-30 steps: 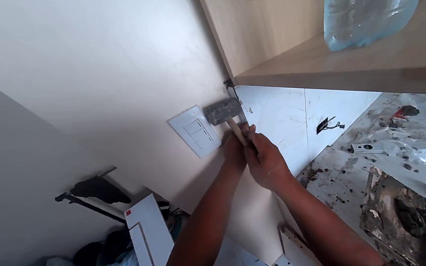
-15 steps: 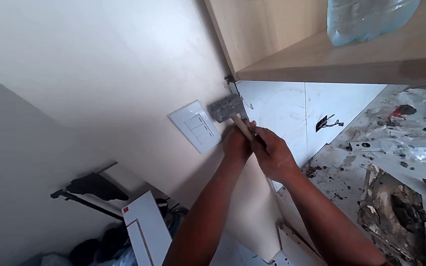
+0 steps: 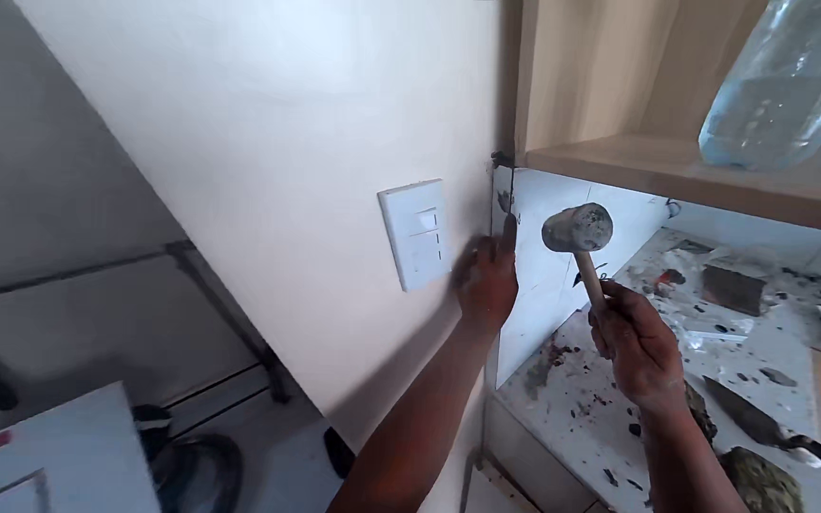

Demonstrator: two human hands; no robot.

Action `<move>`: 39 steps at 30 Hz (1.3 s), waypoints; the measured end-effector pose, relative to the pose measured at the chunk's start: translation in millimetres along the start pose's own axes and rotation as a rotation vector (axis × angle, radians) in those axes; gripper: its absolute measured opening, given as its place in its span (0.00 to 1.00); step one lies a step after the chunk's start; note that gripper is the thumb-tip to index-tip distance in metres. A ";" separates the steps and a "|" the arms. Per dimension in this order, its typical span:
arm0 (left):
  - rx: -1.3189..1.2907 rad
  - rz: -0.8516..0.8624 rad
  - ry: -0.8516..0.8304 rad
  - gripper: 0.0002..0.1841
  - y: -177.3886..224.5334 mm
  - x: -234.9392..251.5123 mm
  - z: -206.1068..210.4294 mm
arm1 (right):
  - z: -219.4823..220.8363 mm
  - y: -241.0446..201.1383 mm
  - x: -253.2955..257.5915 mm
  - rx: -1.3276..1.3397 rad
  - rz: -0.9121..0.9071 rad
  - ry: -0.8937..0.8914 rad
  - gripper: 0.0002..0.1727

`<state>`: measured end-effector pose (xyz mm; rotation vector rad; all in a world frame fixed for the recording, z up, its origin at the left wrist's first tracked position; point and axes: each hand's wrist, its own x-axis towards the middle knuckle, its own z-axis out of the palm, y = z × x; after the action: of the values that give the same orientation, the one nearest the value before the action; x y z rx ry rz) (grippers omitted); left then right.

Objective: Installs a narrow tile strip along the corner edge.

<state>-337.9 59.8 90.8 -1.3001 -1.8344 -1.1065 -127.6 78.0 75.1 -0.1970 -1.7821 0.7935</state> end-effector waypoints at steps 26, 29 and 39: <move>-0.373 -0.074 -0.010 0.39 -6.3 -5.0 9.8 | 45.5 -47.5 72.9 -1.070 -0.234 -0.060 0.20; -0.364 -0.071 -0.010 0.39 -7.1 -3.5 8.1 | 47.5 -50.7 74.2 -1.084 -0.273 -0.077 0.20; -0.333 -0.059 -0.054 0.36 -8.6 -3.6 6.7 | 52.5 -51.0 73.4 -1.119 -0.295 -0.133 0.21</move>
<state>-345.1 62.9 82.4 -1.4804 -1.7889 -1.4701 -188.9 54.1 155.3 -0.5957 -2.1420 -0.4768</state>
